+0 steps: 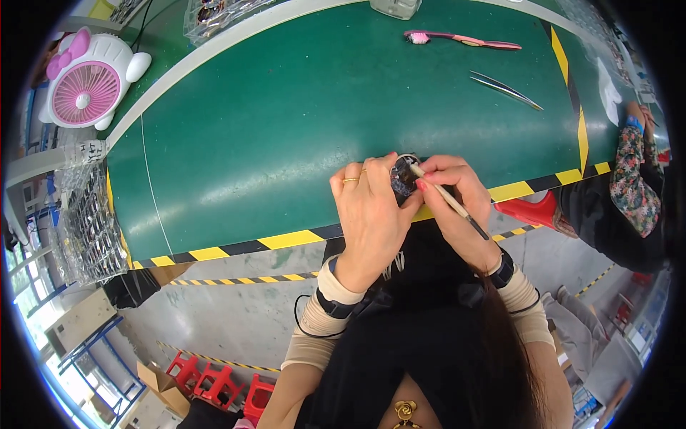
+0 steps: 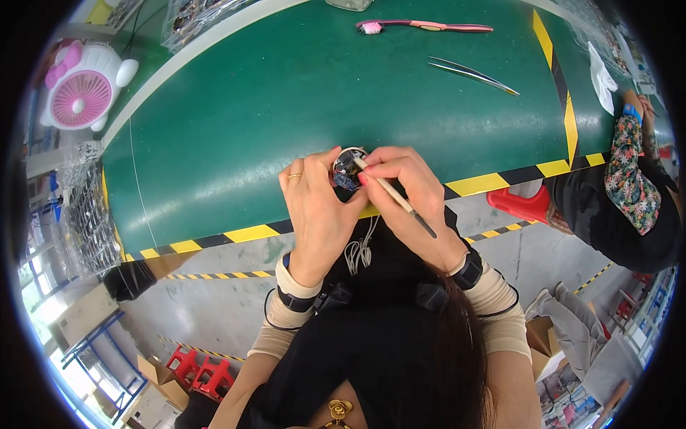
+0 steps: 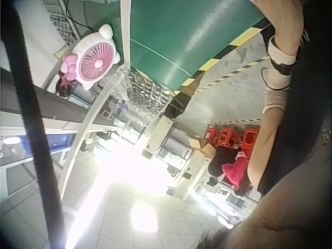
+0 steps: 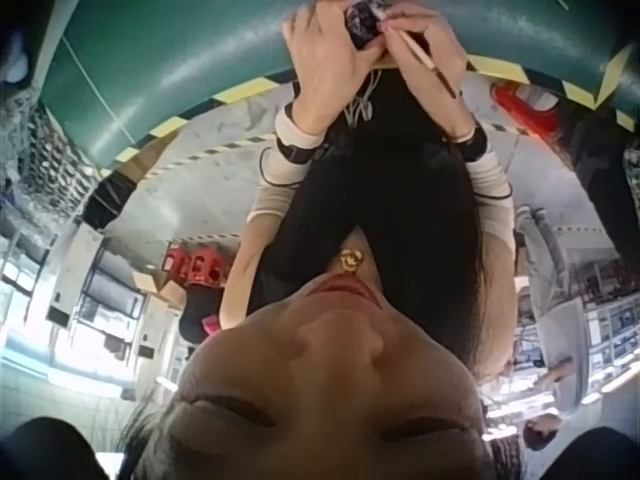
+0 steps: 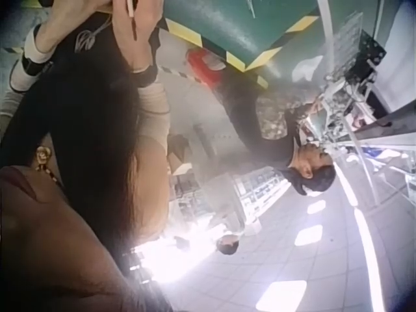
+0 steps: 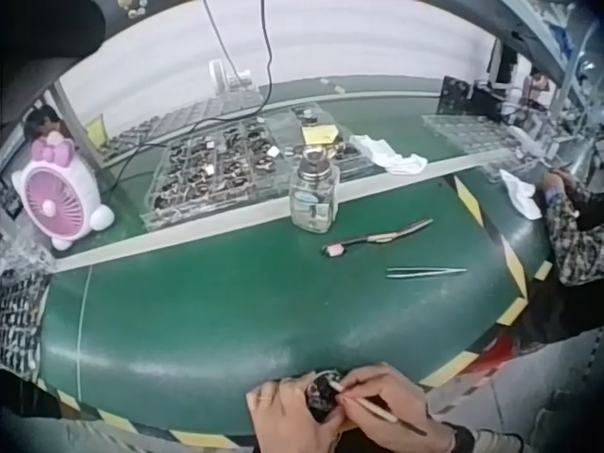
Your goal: The person cleans the internal components of a watch using a brush and a wooden stick, then uses tweezers to place a battery into the casing.
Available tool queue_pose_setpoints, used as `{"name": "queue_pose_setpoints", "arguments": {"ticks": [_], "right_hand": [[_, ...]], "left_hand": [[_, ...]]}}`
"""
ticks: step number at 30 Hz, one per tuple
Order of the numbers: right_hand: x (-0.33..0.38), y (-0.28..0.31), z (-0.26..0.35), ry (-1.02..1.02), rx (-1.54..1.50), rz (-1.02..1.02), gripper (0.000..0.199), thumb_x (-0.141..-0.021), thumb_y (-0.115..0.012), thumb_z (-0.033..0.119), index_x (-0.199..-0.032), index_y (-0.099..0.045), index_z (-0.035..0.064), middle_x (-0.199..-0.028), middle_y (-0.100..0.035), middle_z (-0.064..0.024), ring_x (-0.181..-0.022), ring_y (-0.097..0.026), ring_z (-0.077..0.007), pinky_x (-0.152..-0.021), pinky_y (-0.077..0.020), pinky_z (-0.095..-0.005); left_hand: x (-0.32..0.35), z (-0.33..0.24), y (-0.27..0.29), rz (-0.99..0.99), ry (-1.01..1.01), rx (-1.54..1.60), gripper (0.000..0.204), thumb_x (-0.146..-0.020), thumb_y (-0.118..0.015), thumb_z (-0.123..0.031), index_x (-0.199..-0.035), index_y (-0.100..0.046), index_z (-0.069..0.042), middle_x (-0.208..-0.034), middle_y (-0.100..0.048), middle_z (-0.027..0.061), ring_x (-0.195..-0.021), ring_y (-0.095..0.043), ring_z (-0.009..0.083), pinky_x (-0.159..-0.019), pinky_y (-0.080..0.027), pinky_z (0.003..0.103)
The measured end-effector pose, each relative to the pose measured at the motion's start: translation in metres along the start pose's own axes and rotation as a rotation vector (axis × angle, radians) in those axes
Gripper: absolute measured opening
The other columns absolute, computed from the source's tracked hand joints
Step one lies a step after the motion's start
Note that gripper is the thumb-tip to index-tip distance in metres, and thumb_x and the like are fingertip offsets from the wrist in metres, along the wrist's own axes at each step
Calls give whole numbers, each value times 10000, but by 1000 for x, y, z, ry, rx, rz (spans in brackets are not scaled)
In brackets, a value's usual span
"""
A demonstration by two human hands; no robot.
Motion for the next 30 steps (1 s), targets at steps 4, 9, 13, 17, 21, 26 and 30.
{"name": "queue_pose_setpoints", "arguments": {"ticks": [4, 9, 13, 17, 21, 26, 30], "right_hand": [[1, -1, -1, 56, 19, 33, 174, -821, -719, -50, -939, -614, 22, -984, -672, -118, -840, -652, -232, -731, -528, -319], [1, -1, -1, 41, 2, 12, 181, -820, -718, -49, -943, -606, 22, -983, -671, -122, -836, -656, -233, -731, -530, -321], [0, -3, -4, 56, 9, 3, 182, -822, -716, -48, -947, -604, 22, -987, -669, -126, -831, -656, -237, -724, -532, -320], [4, -2, -6, 8, -2, -26, 170, -834, -713, -43, -953, -608, 17, -1005, -665, -129, -837, -655, -217, -722, -531, -313], [4, -5, -5, -114, -83, -46, 153, -850, -709, -33, -963, -618, 16, -1031, -661, -128, -861, -649, -178, -732, -528, -300], [3, 1, 0, -167, -86, 24, 154, -903, -640, -78, -1019, -587, 9, -1102, -630, -115, -950, -620, -127, -786, -519, -248], [5, 10, 0, -183, -112, -38, 143, -900, -653, -68, -1004, -598, 12, -1106, -632, -100, -933, -613, -113, -785, -512, -244]], "left_hand": [[0, 0, 0, -1, 1, -1, 554, -654, -849, -107, -1124, -569, -19, -946, -625, 100, -862, -569, 280, -884, -384, 423], [0, 2, -1, -5, 8, 3, 546, -661, -856, -101, -1123, -575, -24, -889, -619, 82, -814, -562, 240, -902, -374, 405], [-1, 2, -1, -14, 0, 3, 537, -667, -854, -102, -1120, -575, -28, -876, -615, 79, -808, -562, 238, -897, -373, 405], [1, 1, -1, 3, 1, 5, 570, -662, -868, -155, -1129, -570, -21, -937, -615, 99, -863, -565, 273, -871, -384, 417], [0, 1, 3, -25, 50, -125, 581, -646, -890, -190, -1106, -578, -24, -947, -602, 93, -891, -557, 280, -872, -383, 413], [-3, 2, 23, 148, 46, -78, 647, -596, -917, -285, -1106, -604, -42, -1019, -583, 91, -952, -535, 288, -866, -385, 409], [-13, 11, 39, 249, -47, 22, 646, -601, -899, -331, -1114, -617, -57, -1082, -567, 85, -1003, -524, 284, -866, -379, 407]]}}
Point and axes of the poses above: each hand's wrist, its own x-axis away from the middle knuckle, its own y-axis out of the back of the hand, z = x × y, the point moved 3 cm from there along -x, towards the middle knuckle
